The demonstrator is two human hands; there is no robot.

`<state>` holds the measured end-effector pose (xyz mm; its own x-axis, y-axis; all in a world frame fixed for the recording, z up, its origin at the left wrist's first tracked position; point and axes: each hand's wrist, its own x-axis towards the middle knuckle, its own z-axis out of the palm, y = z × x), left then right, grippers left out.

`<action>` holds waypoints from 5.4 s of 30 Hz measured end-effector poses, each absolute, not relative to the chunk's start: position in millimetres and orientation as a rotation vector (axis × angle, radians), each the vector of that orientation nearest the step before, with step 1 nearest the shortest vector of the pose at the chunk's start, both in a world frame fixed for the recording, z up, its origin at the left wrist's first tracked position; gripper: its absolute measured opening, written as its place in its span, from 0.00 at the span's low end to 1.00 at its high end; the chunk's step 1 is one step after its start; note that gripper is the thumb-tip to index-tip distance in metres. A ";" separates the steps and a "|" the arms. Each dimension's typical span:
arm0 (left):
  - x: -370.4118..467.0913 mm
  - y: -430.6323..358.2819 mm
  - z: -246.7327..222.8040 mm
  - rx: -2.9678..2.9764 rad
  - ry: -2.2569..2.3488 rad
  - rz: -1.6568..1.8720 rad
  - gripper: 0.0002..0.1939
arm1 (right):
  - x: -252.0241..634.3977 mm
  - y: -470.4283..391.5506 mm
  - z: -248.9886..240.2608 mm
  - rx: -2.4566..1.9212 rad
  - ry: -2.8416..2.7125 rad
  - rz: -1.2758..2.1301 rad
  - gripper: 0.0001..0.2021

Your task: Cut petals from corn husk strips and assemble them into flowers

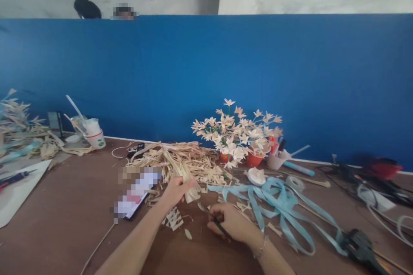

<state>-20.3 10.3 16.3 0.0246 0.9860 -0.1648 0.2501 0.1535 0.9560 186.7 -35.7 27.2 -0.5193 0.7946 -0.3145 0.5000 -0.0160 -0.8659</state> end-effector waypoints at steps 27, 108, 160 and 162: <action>-13.9 3.1 21.3 1.281 1.331 0.820 0.22 | 186.8 -32.8 23.2 -1.332 -1.915 1.629 0.07; -12.3 1.0 26.8 1.125 1.293 0.966 0.17 | 194.6 -27.3 14.1 -1.264 -2.074 1.415 0.04; 0.7 -5.7 27.8 0.968 1.265 1.199 0.18 | 185.2 -30.8 19.7 -1.289 -1.897 1.460 0.06; 2.1 -6.0 28.2 0.939 1.269 1.214 0.18 | 184.4 -31.2 20.6 -1.306 -1.888 1.452 0.06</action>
<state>2.1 -6.0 28.2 -0.0956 0.9796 -0.1768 -0.1333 0.1634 0.9775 184.4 -31.2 20.6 -0.4687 0.8594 -0.2043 0.4182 0.0121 -0.9083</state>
